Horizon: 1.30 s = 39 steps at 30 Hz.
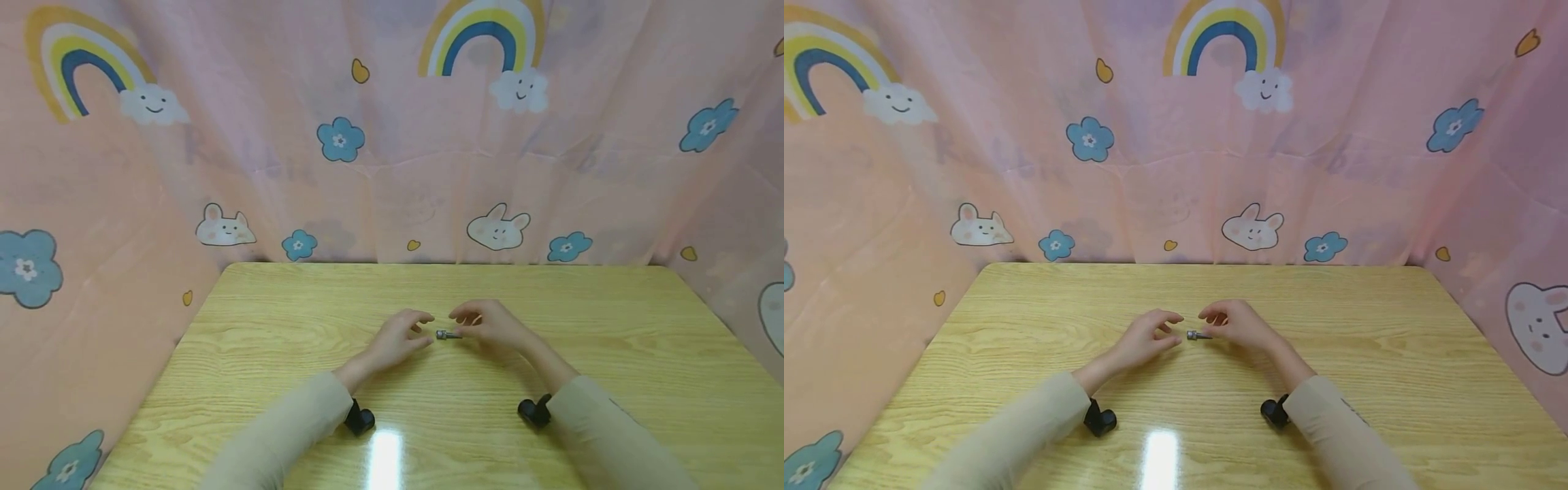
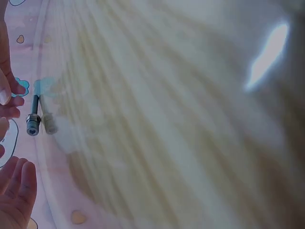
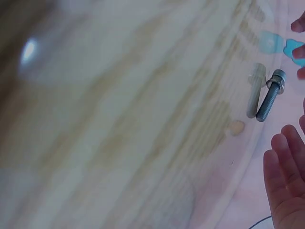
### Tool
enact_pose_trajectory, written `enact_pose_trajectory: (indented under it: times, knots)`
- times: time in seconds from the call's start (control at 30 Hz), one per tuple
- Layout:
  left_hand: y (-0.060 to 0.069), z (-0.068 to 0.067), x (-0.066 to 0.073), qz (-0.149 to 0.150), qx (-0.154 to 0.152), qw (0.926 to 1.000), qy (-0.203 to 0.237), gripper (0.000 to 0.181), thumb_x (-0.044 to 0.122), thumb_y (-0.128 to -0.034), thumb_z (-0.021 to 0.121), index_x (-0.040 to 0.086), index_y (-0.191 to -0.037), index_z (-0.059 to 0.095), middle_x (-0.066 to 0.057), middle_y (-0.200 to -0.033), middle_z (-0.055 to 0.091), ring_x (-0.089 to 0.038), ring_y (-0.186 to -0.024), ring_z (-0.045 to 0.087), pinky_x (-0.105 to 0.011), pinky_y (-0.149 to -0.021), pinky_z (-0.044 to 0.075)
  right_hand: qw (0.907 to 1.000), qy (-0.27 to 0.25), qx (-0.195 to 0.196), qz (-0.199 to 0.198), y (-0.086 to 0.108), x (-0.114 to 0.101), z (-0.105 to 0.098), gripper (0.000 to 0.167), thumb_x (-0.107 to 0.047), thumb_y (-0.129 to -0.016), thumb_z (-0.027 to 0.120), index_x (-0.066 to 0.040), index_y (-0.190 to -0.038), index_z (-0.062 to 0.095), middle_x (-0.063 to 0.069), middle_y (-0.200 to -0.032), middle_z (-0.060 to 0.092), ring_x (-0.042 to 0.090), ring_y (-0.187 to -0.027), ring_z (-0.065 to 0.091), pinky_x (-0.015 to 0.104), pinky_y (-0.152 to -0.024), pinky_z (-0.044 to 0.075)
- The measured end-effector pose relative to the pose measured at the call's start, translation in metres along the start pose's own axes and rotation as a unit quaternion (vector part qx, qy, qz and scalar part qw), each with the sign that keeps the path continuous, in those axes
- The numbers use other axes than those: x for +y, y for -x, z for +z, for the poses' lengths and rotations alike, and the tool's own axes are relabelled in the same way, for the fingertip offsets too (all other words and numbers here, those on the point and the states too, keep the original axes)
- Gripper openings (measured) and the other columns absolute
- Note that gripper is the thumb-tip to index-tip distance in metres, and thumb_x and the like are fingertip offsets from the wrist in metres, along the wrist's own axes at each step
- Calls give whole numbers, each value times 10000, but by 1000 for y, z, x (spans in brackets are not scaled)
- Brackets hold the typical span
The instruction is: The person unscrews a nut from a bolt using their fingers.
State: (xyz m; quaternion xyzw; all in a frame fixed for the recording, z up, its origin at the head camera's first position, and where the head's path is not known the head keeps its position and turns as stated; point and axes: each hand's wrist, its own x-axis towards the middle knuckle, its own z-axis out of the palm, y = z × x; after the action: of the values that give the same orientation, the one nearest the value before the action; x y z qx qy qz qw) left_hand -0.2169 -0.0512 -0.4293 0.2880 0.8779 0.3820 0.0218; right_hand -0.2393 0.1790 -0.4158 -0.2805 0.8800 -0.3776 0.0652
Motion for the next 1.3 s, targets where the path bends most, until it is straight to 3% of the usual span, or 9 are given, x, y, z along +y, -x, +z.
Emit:
enact_pose_trajectory:
  times: [0.33,0.73,0.93,1.3]
  knots:
    - [-15,11,1,-345,60,9993,-114,335,192,-881,661,70,-1189,609,-69,-1159,596,-167,-968,580,-241,-802,470,9991,371,-183,-82,-8,-2,3,242,-127,-796,739,9,-990,686,34,-854,670,135,-762,576,285,-684,486]
    - [-25,20,5,-300,-86,9991,-295,233,106,-849,682,31,-1069,674,-48,-994,643,-118,-874,583,-206,-751,463,9949,853,-345,-408,-16,-2,9,147,-70,-781,739,11,-898,701,19,-783,645,96,-689,533,244,-619,461]
    - [-28,21,4,-241,-65,9992,-319,168,74,-843,685,21,-1002,693,-42,-925,680,-115,-847,604,-205,-748,470,9949,884,-378,-306,-18,-1,10,143,-86,-784,742,3,-889,703,26,-801,639,108,-703,528,242,-629,451]
    - [-29,24,5,-409,-81,9988,-267,75,61,-847,677,17,-904,700,-20,-814,673,-73,-740,580,-166,-674,450,9933,950,-478,-448,-18,-1,13,89,-39,-764,743,-10,-841,708,26,-785,638,106,-696,534,225,-621,446]
